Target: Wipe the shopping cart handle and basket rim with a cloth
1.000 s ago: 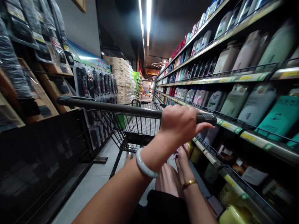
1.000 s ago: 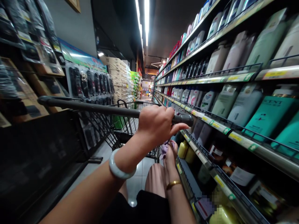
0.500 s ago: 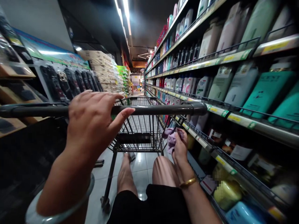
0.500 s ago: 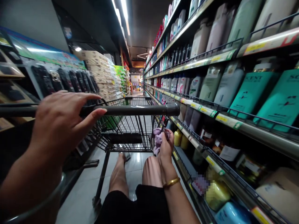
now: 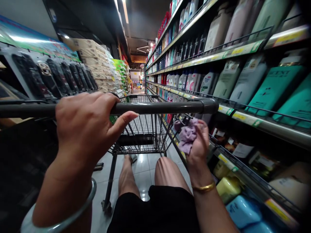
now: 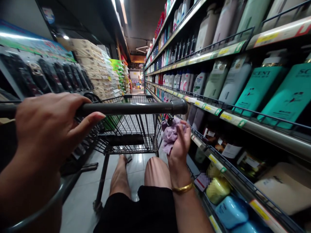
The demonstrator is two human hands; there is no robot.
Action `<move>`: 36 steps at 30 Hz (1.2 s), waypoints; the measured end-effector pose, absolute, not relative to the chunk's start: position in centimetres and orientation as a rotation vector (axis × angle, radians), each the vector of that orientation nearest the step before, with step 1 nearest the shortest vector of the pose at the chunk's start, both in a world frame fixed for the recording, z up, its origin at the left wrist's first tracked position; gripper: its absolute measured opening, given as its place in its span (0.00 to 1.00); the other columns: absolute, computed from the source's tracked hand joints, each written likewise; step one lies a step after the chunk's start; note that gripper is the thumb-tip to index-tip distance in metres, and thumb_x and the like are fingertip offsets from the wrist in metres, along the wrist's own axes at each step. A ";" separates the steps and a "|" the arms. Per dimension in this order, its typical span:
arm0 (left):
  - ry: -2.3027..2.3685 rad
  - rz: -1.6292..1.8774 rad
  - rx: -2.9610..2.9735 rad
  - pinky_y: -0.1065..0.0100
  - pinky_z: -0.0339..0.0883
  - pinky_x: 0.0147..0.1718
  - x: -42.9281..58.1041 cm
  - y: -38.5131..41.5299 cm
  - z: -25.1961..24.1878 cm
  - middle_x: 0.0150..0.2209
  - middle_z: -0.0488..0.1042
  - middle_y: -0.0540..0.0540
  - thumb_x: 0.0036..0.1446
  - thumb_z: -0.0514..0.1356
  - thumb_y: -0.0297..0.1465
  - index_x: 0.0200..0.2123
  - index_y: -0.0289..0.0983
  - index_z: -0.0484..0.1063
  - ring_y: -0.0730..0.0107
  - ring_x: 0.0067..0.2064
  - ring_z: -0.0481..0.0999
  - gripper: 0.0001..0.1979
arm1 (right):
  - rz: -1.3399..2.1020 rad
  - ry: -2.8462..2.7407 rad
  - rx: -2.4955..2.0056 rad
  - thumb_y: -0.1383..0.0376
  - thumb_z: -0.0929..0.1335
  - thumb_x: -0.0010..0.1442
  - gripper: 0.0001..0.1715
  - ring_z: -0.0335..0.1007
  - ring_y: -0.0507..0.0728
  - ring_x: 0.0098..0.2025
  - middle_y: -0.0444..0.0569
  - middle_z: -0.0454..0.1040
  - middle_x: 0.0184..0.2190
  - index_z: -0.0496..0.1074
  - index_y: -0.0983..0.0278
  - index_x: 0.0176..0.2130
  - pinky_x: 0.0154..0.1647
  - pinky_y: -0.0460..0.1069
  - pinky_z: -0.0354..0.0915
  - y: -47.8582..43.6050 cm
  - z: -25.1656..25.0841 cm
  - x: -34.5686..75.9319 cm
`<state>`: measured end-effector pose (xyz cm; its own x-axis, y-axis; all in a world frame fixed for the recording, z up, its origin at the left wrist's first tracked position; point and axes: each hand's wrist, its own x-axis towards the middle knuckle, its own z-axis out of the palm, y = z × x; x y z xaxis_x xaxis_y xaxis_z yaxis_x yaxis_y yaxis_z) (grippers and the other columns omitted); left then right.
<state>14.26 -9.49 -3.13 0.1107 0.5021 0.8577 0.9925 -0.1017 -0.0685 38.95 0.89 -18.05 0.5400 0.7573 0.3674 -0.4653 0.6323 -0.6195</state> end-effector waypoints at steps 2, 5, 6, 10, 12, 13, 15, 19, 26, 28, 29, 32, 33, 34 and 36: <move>-1.511 -0.847 -1.662 0.54 0.44 0.40 14.8 -9.6 -3.1 0.34 0.72 0.38 0.59 0.43 0.64 0.35 0.45 0.72 0.45 0.39 0.68 0.32 | 0.484 -0.741 -0.454 0.57 0.71 0.65 0.12 0.74 0.51 0.41 0.42 0.72 0.42 0.72 0.54 0.48 0.43 0.46 0.73 -1.2 -14.8 39.7; -1.558 -0.813 -1.643 0.53 0.43 0.40 15.7 -9.9 -3.1 0.35 0.72 0.37 0.61 0.37 0.64 0.37 0.42 0.73 0.44 0.41 0.69 0.37 | -0.091 -0.843 -0.413 0.59 0.70 0.68 0.09 0.72 0.57 0.55 0.46 0.72 0.47 0.74 0.56 0.48 0.63 0.57 0.70 -2.8 -11.1 40.0; -1.563 -0.811 -1.643 0.53 0.43 0.40 15.9 -9.9 -3.1 0.35 0.72 0.36 0.61 0.35 0.63 0.37 0.42 0.73 0.43 0.42 0.70 0.39 | -0.234 -0.879 -0.406 0.60 0.70 0.67 0.09 0.71 0.59 0.57 0.47 0.72 0.47 0.75 0.57 0.48 0.66 0.60 0.67 -3.0 -10.4 40.0; -1.550 -0.836 -1.661 0.53 0.42 0.39 16.6 -9.9 -3.1 0.35 0.73 0.35 0.60 0.33 0.63 0.36 0.42 0.73 0.44 0.41 0.70 0.39 | -0.481 -0.966 -0.494 0.64 0.71 0.66 0.10 0.72 0.63 0.56 0.51 0.75 0.46 0.79 0.61 0.47 0.65 0.65 0.67 -3.2 -9.8 40.6; -1.514 -0.862 -1.655 0.53 0.44 0.39 16.8 -9.7 -3.2 0.34 0.74 0.37 0.61 0.39 0.64 0.35 0.42 0.72 0.46 0.40 0.70 0.36 | -0.551 -1.006 -0.562 0.65 0.72 0.65 0.10 0.72 0.65 0.57 0.52 0.76 0.47 0.80 0.60 0.47 0.65 0.67 0.66 -4.0 -10.0 41.0; -1.495 -0.872 -1.649 0.54 0.44 0.39 16.9 -9.6 -3.3 0.34 0.75 0.38 0.62 0.41 0.64 0.34 0.43 0.72 0.48 0.40 0.70 0.34 | -0.593 -1.042 -0.578 0.66 0.72 0.65 0.11 0.72 0.65 0.58 0.51 0.77 0.48 0.80 0.60 0.48 0.66 0.68 0.65 -4.5 -10.0 41.1; -1.455 -0.889 -1.640 0.54 0.46 0.38 17.2 -9.5 -3.5 0.34 0.75 0.39 0.63 0.44 0.64 0.34 0.43 0.72 0.49 0.39 0.70 0.33 | -0.641 -1.173 -0.548 0.68 0.73 0.63 0.16 0.73 0.64 0.58 0.50 0.78 0.50 0.80 0.57 0.51 0.65 0.67 0.66 -5.6 -9.8 41.0; -1.387 -0.919 -1.651 0.54 0.50 0.38 18.1 -9.5 -3.8 0.33 0.75 0.39 0.64 0.45 0.64 0.34 0.43 0.73 0.50 0.38 0.70 0.33 | -0.550 -1.541 -0.441 0.63 0.74 0.61 0.30 0.75 0.65 0.61 0.49 0.78 0.59 0.73 0.54 0.62 0.63 0.65 0.70 -7.0 -8.3 40.0; -1.410 -0.830 -1.671 0.51 0.55 0.46 20.0 -10.1 -3.9 0.40 0.78 0.38 0.68 0.46 0.58 0.40 0.41 0.74 0.46 0.44 0.72 0.30 | -0.667 -1.553 -0.821 0.61 0.71 0.62 0.23 0.76 0.72 0.56 0.52 0.83 0.50 0.77 0.56 0.57 0.61 0.70 0.66 -7.4 -5.0 41.5; -1.444 -0.837 -1.675 0.50 0.56 0.46 20.8 -10.2 -4.0 0.40 0.78 0.37 0.68 0.47 0.57 0.40 0.40 0.74 0.45 0.44 0.72 0.29 | -0.659 -1.525 -0.898 0.60 0.70 0.62 0.18 0.77 0.72 0.53 0.52 0.84 0.45 0.79 0.56 0.51 0.59 0.70 0.66 -7.5 -4.2 41.1; -1.454 -0.840 -1.678 0.50 0.56 0.46 21.2 -10.2 -4.0 0.40 0.78 0.37 0.68 0.48 0.57 0.40 0.40 0.74 0.45 0.44 0.73 0.29 | -0.640 -1.543 -0.911 0.60 0.70 0.62 0.16 0.77 0.70 0.51 0.53 0.83 0.43 0.80 0.57 0.49 0.57 0.67 0.67 -7.5 -3.9 40.7; -1.429 -0.832 -1.689 0.49 0.57 0.46 21.9 -10.2 -4.0 0.41 0.79 0.36 0.69 0.50 0.54 0.41 0.39 0.74 0.44 0.45 0.73 0.26 | -0.571 -1.677 -0.877 0.59 0.70 0.60 0.15 0.78 0.65 0.44 0.53 0.83 0.40 0.79 0.59 0.46 0.48 0.59 0.69 -7.4 -3.2 39.3; -1.414 -0.824 -1.699 0.50 0.57 0.46 21.9 -10.3 -3.9 0.41 0.79 0.36 0.68 0.51 0.54 0.41 0.39 0.75 0.44 0.45 0.74 0.25 | -0.547 -1.723 -0.848 0.60 0.70 0.60 0.15 0.77 0.64 0.43 0.52 0.83 0.41 0.79 0.60 0.47 0.46 0.57 0.69 -7.3 -3.1 39.2; -1.401 -0.815 -1.714 0.50 0.58 0.46 21.7 -10.3 -3.7 0.42 0.80 0.36 0.68 0.51 0.54 0.42 0.40 0.75 0.44 0.45 0.74 0.25 | -0.522 -1.762 -0.814 0.61 0.70 0.59 0.16 0.77 0.63 0.43 0.52 0.83 0.41 0.79 0.60 0.47 0.45 0.56 0.70 -7.1 -3.1 39.4; -1.389 -0.799 -1.783 0.51 0.59 0.45 20.8 -10.6 -3.3 0.43 0.81 0.38 0.69 0.52 0.53 0.44 0.40 0.75 0.45 0.46 0.76 0.24 | -0.477 -1.794 -0.756 0.62 0.69 0.58 0.18 0.78 0.63 0.43 0.51 0.83 0.43 0.79 0.60 0.48 0.45 0.56 0.71 -6.8 -3.2 40.5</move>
<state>20.78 -10.58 -3.27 0.2248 0.5221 0.8227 0.9737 -0.1527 -0.1691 40.48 -6.84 -3.19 -0.2178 0.2630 0.9399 0.6952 0.7177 -0.0397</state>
